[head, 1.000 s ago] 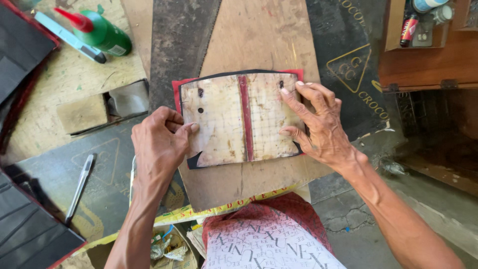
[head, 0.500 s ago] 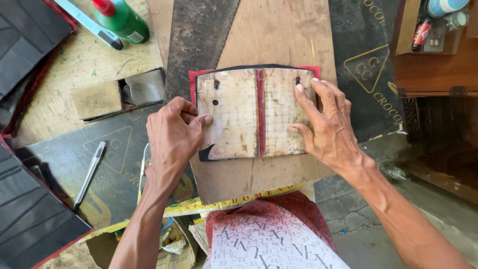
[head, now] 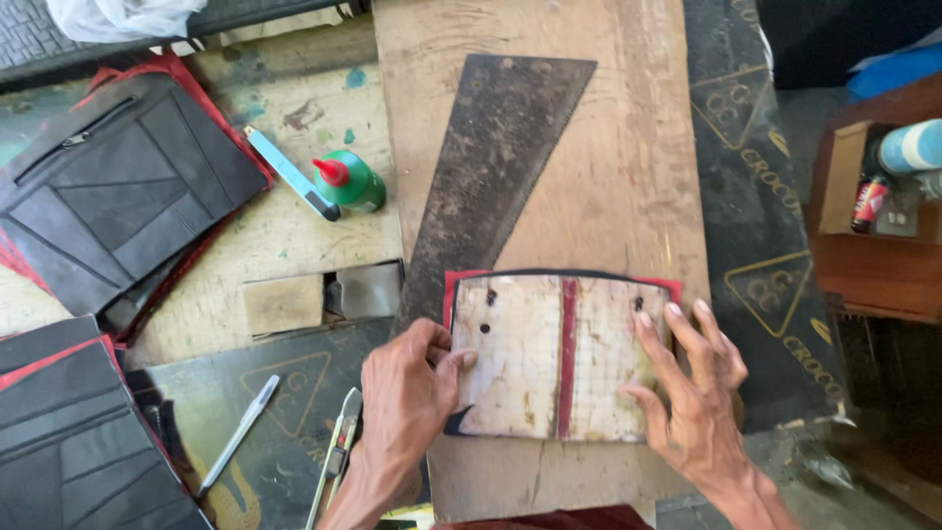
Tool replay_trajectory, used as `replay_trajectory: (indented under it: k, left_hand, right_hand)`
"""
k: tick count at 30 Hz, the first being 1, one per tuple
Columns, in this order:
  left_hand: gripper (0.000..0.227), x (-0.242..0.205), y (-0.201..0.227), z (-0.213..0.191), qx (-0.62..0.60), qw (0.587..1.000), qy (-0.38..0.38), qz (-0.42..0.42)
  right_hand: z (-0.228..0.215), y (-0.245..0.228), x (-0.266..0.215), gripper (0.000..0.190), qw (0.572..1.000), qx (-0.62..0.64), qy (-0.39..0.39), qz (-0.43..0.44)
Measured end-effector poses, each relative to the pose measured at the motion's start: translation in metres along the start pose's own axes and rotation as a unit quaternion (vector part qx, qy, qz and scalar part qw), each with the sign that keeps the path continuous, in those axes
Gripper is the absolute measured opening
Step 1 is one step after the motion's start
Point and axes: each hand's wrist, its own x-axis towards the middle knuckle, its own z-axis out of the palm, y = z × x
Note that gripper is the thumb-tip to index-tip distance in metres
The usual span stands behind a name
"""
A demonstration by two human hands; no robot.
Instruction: The person uses a metal ruler and a utility knife to cut a black sheet with red edges on a wooden workbench. They align the ruler, score the material, and then use a wooden template to mark additional lines with a white marker before making further cuts.
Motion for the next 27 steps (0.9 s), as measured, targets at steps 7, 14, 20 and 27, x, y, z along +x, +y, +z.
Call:
replay_trajectory:
  k: [7,14,20,27]
  left_hand:
    - [0.022,0.002,-0.005,0.005,0.0,1.0,0.006,-0.002]
    - [0.021,0.001,-0.006,0.005,0.0,1.0,-0.002,-0.005]
    - [0.025,0.005,0.001,-0.002,0.074,0.995,-0.011,0.059]
    - [0.029,-0.001,0.005,-0.004,0.103,0.993,-0.021,0.059]
  right_hand:
    - [0.003,0.001,0.001,0.071,1.0,0.003,0.007,0.009]
    - [0.005,0.004,-0.002,0.07,1.0,0.001,0.002,0.003]
    - [0.003,0.008,-0.004,0.072,1.0,-0.009,-0.021,-0.005]
    - [0.003,0.011,-0.01,0.071,0.999,-0.006,-0.022,-0.033]
